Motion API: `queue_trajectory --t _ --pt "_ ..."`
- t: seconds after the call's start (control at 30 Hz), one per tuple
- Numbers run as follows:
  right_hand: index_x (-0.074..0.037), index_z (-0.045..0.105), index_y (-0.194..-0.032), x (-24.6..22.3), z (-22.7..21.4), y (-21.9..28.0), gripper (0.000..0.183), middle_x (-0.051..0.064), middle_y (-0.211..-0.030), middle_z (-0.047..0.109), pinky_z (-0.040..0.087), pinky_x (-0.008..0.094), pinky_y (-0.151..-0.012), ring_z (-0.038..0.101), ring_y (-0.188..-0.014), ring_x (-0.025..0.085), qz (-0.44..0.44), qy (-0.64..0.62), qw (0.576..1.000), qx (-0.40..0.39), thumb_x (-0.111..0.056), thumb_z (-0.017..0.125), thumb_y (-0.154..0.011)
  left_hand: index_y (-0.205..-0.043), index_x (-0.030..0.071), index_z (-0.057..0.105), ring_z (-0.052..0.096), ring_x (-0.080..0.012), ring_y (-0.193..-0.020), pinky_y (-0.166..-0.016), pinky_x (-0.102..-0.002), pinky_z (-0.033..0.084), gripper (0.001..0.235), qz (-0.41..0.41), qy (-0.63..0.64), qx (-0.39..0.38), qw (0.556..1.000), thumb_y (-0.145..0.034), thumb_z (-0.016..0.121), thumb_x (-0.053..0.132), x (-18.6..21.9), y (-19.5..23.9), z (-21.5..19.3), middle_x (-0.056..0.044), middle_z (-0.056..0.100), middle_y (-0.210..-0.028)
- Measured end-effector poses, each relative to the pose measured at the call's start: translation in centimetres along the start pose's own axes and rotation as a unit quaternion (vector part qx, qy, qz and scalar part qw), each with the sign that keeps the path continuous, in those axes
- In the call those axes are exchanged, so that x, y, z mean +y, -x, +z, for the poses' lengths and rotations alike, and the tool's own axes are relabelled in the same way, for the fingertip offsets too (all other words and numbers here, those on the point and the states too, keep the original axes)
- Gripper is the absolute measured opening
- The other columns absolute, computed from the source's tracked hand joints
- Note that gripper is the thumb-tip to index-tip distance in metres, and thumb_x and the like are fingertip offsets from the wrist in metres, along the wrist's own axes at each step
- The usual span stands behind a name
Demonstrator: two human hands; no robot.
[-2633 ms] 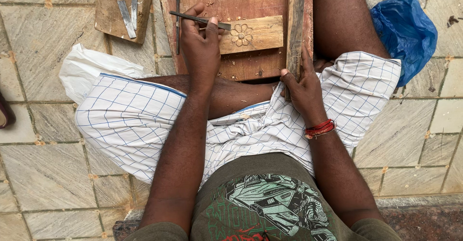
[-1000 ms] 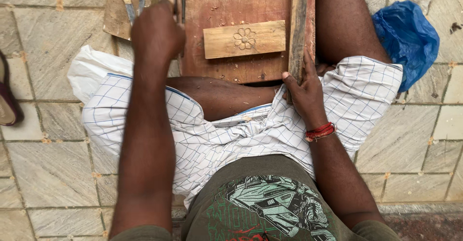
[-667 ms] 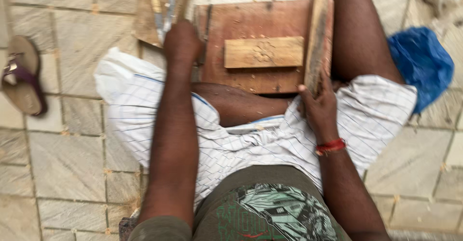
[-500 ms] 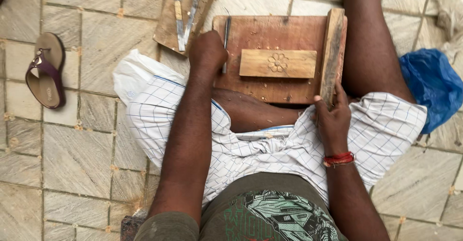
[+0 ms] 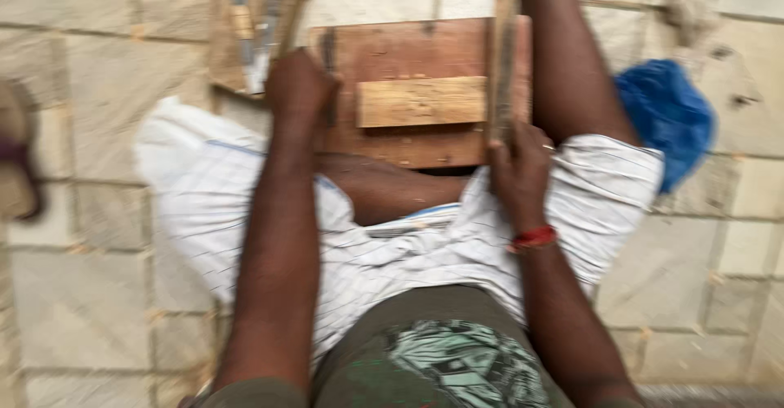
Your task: The person sits on a tiled floor and carves a floral design into a small rectangular wooden block. They use a chisel held in the left hand and a wooden mallet in the right hand to strike the chisel, removing wood shavings to shape the petals and center of the flower.
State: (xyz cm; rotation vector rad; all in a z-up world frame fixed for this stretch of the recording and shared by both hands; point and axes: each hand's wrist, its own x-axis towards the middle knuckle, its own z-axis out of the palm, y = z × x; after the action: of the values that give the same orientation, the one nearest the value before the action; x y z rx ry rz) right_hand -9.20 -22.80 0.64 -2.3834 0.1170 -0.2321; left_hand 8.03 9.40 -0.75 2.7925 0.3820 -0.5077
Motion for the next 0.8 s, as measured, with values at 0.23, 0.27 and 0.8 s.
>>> queue_trajectory --t 0.23,0.27,0.8 --pt "0.0 0.068 -0.121 2.4 -3.5 3.4 0.022 0.021 -0.13 0.066 0.05 0.045 -0.108 0.062 -0.126 0.034 -0.027 -0.034 0.992 0.119 -0.012 0.068 -0.102 -0.086 0.005 0.082 0.073 -0.044 -0.083 -0.078 -0.057 0.059 0.042 0.039 -0.056 -0.016 0.998 -0.085 0.085 0.046 -2.8 -1.8 1.6 -0.024 0.076 -0.091" --pt "-0.002 0.069 -0.121 3.5 -4.6 4.6 0.019 0.017 -0.128 0.069 0.051 0.043 -0.109 0.065 -0.125 0.033 -0.026 -0.05 0.986 0.155 -0.008 0.066 -0.103 -0.082 0.005 0.081 0.073 -0.0432 -0.08 -0.076 -0.055 0.059 0.04 0.067 -0.095 -0.023 0.993 -0.09 0.083 0.044 -3.1 -2.3 1.6 -0.025 0.077 -0.087" --pt "-0.008 0.022 -0.166 19.1 -2.2 19.7 0.066 0.024 -0.172 0.014 0.014 0.053 -0.13 0.017 -0.161 0.037 0.152 0.486 0.861 0.006 -0.035 0.042 -0.109 -0.122 -0.001 0.07 0.068 -0.04 -0.096 -0.079 -0.049 0.054 0.046 0.058 0.074 0.05 0.994 -0.104 0.06 0.04 -7.0 -4.4 4.0 -0.025 0.072 -0.112"
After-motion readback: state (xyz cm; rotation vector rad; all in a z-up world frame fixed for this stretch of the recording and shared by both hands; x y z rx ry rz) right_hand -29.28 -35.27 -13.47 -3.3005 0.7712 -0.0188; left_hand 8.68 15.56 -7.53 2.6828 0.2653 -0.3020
